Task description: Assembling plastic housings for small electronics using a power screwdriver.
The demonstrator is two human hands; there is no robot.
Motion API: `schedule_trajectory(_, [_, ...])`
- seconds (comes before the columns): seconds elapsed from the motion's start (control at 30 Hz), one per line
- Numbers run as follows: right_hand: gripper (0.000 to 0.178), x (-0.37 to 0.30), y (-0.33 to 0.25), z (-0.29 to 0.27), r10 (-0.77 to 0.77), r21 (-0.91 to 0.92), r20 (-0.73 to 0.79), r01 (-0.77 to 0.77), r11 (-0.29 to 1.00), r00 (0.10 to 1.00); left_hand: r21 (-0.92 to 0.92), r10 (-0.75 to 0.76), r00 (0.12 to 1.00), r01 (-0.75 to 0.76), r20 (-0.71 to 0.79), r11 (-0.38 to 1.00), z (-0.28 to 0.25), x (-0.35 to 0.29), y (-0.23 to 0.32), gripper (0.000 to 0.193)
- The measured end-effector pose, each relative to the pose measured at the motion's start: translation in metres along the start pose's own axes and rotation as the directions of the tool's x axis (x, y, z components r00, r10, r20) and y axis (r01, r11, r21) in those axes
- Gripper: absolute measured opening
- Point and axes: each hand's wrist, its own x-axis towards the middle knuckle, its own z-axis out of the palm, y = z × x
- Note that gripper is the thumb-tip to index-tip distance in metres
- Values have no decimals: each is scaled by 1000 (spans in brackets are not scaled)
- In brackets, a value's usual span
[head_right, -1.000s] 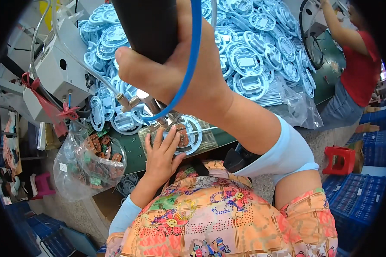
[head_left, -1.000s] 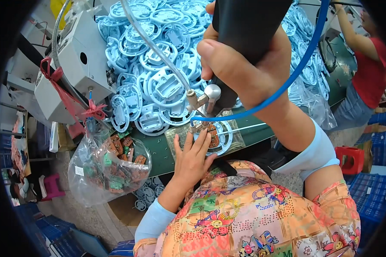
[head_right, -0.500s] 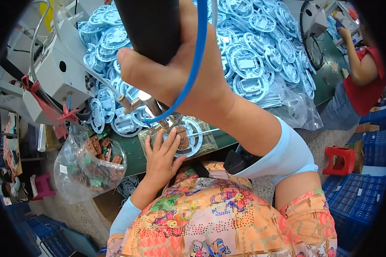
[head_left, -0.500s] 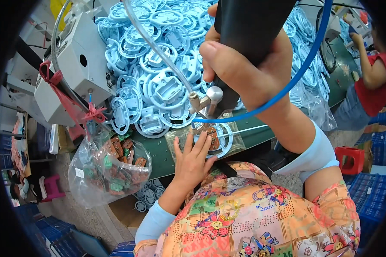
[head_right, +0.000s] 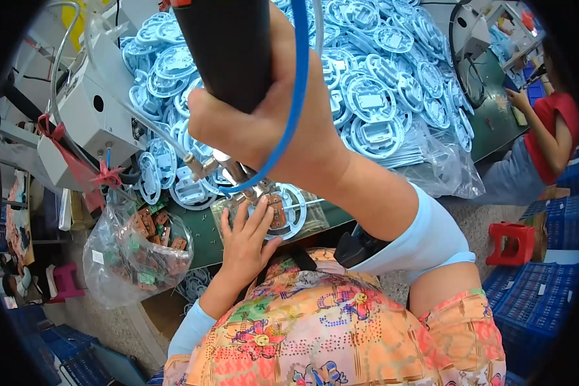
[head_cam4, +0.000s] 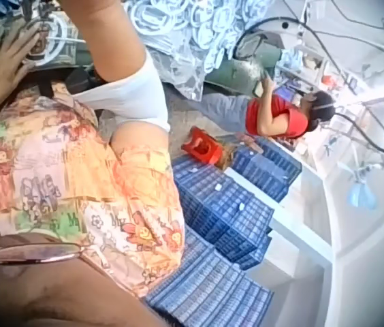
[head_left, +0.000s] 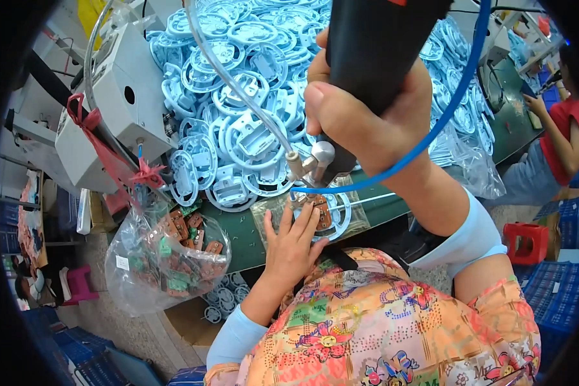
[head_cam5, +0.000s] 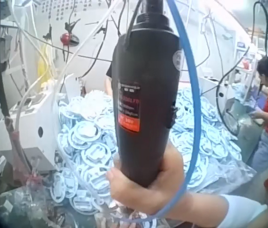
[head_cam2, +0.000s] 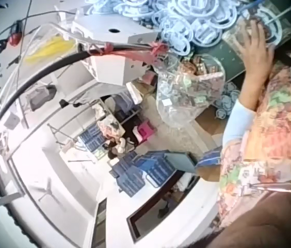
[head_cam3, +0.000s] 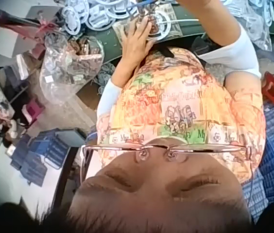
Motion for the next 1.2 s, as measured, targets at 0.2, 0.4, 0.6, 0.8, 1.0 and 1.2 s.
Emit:
schedule_trajectory(0.2, [40, -5, -2, 10, -56, -94, -12, 55, 994, 998, 36, -2, 998, 0, 55, 999, -4, 2, 4, 62])
schedule_trajectory(0.4, [38, 10, -57, -1, 69, 108, -150, -53, 993, 986, 59, -3, 999, 1, 40, 998, -6, -1, 4, 65])
schedule_trajectory(0.6, [48, -17, -48, -15, -149, -128, 54, 155, 980, 987, -73, 38, 977, -54, -210, 996, 13, 13, 0, 62])
schedule_trajectory(0.8, [47, -31, -36, -9, -108, -131, 26, 111, 985, 994, -31, 77, 980, -84, -183, 996, 15, 11, -5, 56])
schedule_trajectory(1.0, [47, -30, -30, -8, -107, -135, 16, 108, 985, 994, -13, 75, 981, -78, -178, 997, 16, 9, -5, 55])
schedule_trajectory(1.2, [43, -33, -19, -9, -133, -91, 8, 133, 987, 991, -23, 57, 985, -61, -163, 998, 15, 9, -4, 54])
